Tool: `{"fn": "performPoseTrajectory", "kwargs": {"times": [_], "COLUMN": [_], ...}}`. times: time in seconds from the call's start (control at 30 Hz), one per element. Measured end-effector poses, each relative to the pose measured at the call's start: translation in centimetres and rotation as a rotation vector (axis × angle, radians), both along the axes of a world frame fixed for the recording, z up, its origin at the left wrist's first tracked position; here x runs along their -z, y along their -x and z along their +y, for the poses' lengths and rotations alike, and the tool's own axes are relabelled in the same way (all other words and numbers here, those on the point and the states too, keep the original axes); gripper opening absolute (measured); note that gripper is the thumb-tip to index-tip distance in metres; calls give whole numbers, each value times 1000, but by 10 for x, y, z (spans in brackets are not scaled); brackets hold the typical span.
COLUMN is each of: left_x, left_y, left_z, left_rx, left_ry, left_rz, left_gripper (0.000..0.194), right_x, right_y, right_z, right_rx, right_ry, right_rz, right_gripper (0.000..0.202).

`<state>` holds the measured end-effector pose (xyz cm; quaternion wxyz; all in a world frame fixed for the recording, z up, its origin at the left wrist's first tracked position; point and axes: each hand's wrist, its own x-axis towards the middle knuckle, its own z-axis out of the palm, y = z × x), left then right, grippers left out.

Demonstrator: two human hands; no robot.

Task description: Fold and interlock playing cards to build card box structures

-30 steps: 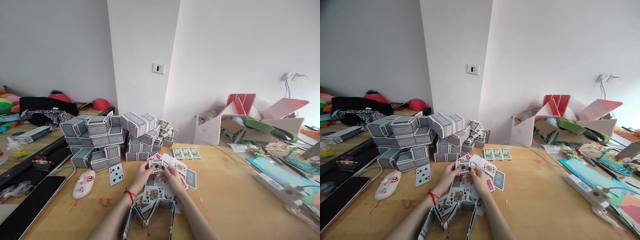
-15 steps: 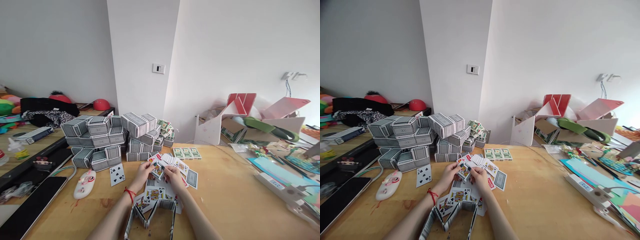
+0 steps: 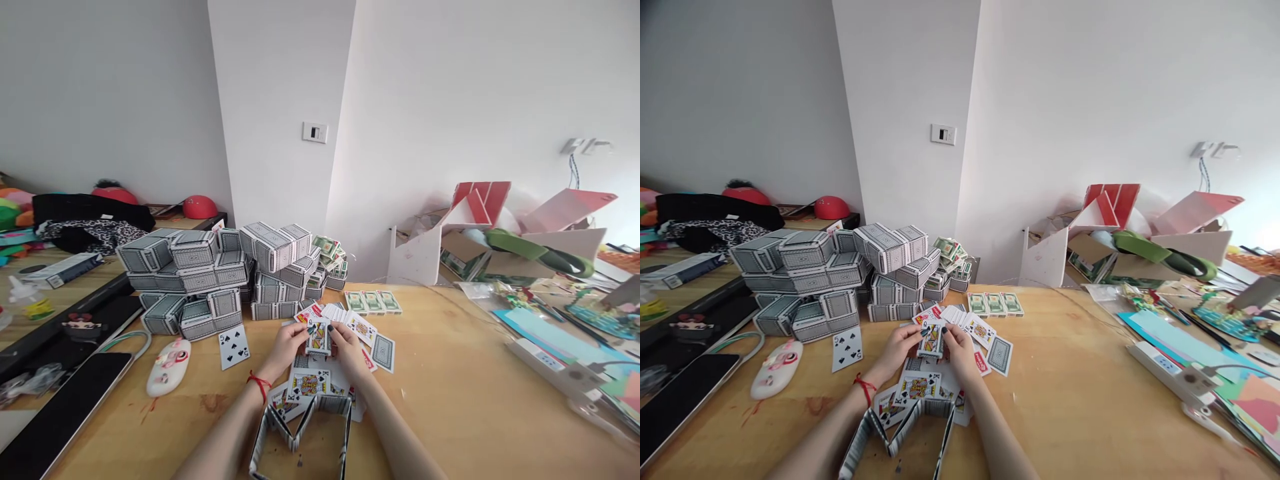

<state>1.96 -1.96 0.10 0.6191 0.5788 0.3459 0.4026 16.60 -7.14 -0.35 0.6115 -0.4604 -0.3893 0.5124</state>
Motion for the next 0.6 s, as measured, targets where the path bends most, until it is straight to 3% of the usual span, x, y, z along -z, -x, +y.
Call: {"fn": "performPoseTrajectory", "kwargs": {"times": [0.33,0.6], "left_x": [-2,-4], "left_y": [-4,-8], "left_z": [-2,-3], "left_rx": [-37,-29], "left_ry": [-46,-47], "left_rz": [-15,-55], "left_gripper": [15,11], "right_x": [-3,-4], "right_y": [1,6], "right_z": [-1,-1], "right_rx": [-2,3], "right_ry": [-6,13], "right_rz": [-38,88], "right_gripper": [21,11]}}
